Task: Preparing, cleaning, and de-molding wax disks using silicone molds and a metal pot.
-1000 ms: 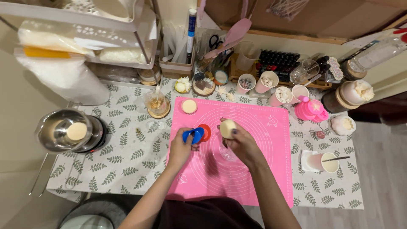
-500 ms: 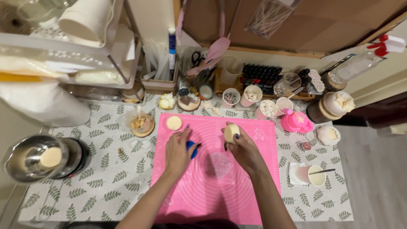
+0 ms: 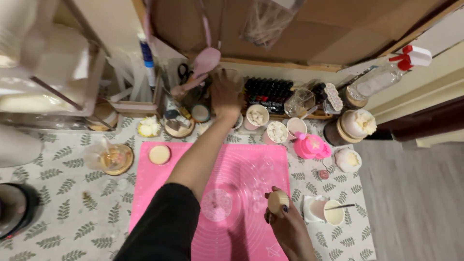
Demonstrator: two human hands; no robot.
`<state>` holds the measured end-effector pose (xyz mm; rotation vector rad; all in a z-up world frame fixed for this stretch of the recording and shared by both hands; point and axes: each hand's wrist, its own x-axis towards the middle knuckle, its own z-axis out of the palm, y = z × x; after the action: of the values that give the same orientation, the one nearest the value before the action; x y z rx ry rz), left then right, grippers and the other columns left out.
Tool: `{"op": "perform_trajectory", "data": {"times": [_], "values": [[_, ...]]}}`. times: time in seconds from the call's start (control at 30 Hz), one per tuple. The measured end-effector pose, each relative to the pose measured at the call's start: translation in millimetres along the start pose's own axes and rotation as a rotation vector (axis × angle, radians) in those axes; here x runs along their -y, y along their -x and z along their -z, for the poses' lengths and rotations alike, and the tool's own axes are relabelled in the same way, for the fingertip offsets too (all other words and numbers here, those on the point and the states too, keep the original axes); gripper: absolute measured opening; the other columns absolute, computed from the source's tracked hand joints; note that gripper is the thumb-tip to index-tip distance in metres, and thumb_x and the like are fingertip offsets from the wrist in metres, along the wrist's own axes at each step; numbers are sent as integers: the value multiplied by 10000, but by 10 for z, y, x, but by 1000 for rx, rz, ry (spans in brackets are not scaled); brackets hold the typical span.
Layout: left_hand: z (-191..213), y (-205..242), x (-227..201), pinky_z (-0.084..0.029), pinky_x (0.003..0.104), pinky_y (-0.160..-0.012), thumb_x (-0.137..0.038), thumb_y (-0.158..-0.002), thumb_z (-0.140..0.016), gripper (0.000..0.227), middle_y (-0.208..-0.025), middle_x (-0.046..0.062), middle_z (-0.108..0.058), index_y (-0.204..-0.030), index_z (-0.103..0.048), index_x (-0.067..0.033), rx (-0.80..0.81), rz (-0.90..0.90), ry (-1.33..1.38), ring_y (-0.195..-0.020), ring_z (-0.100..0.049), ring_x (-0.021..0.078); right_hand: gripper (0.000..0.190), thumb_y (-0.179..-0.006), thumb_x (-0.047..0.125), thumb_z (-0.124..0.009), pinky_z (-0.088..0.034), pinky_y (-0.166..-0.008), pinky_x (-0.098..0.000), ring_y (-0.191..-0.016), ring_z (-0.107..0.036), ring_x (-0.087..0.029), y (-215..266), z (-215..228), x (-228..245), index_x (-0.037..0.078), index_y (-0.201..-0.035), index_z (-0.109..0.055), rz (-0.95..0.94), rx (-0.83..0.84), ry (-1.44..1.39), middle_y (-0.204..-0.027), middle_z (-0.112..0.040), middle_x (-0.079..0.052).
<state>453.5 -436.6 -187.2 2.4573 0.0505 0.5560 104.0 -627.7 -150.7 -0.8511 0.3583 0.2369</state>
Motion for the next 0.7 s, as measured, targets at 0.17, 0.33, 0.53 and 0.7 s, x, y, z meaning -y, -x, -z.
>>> {"op": "perform_trajectory", "data": {"times": [0.17, 0.33, 0.53, 0.7], "values": [[63, 106, 35, -332, 467, -1149, -323, -810, -796, 950, -1520, 253, -390, -1526, -289, 38, 54, 76, 108, -1384, -404, 424, 702, -883, 269, -693, -482, -800, -357, -872, -570, -227, 122, 98, 238, -41, -1467, -458, 38, -35, 106, -1260, -611, -182], [695, 663, -42, -444, 449, -1140, -234, -814, -864, 869, -1495, 216, -459, -1497, -370, -22, -16, -139, 402, -1360, -499, 395, 600, -860, 86, -616, -530, -875, -388, -928, -636, -239, 58, -244, 366, 12, -1443, -497, -29, -75, 225, -1242, -619, -165], [1781, 1706, -164, -467, 477, -1123, -215, -768, -901, 924, -1450, 228, -469, -1487, -349, -34, -62, -138, 439, -1358, -512, 410, 588, -847, -25, -643, -539, -887, -357, -973, -659, -215, -116, -595, 303, 86, -1413, -530, 0, 6, 716, -1178, -609, -97], [2331, 2310, 2, -504, 452, -1077, -195, -717, -893, 906, -1413, 219, -511, -1456, -392, -43, -35, -52, 398, -1314, -555, 393, 561, -855, -17, -601, -563, -923, -348, -1026, -687, -205, -102, -924, 195, 90, -1403, -544, -4, 120, 642, -1172, -614, -90]]}}
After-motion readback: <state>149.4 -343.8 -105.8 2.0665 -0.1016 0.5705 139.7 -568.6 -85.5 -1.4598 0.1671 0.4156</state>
